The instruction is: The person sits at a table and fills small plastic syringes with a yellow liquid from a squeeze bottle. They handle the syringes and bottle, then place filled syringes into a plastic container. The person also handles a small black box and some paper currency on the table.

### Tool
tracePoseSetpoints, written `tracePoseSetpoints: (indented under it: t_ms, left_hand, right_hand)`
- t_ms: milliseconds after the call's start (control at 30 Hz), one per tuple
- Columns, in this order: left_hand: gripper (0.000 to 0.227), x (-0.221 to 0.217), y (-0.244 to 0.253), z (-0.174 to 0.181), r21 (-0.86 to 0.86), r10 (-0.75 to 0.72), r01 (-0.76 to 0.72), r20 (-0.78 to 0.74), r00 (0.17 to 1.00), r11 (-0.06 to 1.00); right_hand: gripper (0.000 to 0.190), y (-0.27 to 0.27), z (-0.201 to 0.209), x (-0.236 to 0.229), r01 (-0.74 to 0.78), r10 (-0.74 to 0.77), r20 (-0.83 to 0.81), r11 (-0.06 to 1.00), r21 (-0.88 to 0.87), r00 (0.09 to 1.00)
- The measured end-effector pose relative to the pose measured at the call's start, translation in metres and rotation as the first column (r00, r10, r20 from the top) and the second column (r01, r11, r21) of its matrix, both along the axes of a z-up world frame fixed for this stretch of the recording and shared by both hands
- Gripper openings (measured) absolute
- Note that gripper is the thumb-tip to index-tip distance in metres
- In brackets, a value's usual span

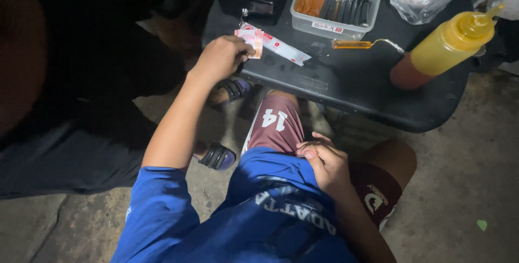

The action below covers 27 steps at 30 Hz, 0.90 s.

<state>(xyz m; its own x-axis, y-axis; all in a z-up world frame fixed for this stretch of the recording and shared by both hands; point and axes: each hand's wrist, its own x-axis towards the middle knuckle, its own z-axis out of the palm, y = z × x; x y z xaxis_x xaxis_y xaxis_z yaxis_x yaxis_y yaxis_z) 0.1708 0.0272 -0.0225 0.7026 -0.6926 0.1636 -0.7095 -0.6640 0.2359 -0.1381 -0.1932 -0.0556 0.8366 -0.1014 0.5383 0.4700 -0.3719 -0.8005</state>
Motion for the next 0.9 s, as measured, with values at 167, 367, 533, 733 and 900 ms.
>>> tracePoseSetpoints:
  t_ms: [167, 367, 533, 733, 900]
  left_hand:
    - [0.009, 0.0, 0.003, 0.003, -0.162, 0.0, -0.002, -0.016, 1.0, 0.987]
    - [0.01, 0.02, 0.014, -0.023, -0.301, 0.158, -0.117, 0.115, 0.981, 0.946]
    - [0.012, 0.024, 0.022, -0.041, -0.71, 0.122, -0.433, -0.445, 0.887, 0.555]
    - [0.028, -0.017, 0.026, -0.04, -0.711, -0.177, -0.648, -0.699, 0.692, 0.274]
    - [0.03, -0.059, 0.013, -0.057, -0.719, -0.264, -0.655, -0.695, 0.668, 0.234]
  right_hand:
    - [0.026, -0.001, -0.003, 0.0, -0.006, 0.006, -0.005, 1.0, 0.0, 1.0]
    - [0.026, -0.001, -0.003, 0.0, -0.018, 0.018, 0.018, 1.0, 0.004, 1.0]
    - [0.026, -0.001, -0.009, 0.001, -0.022, 0.021, 0.037, 0.999, 0.031, 0.999]
    - [0.025, -0.001, -0.009, 0.001, -0.043, 0.041, 0.033, 0.998, 0.039, 0.999]
    - [0.025, 0.0, -0.008, -0.002, -0.051, 0.051, 0.019, 0.998, 0.03, 0.999]
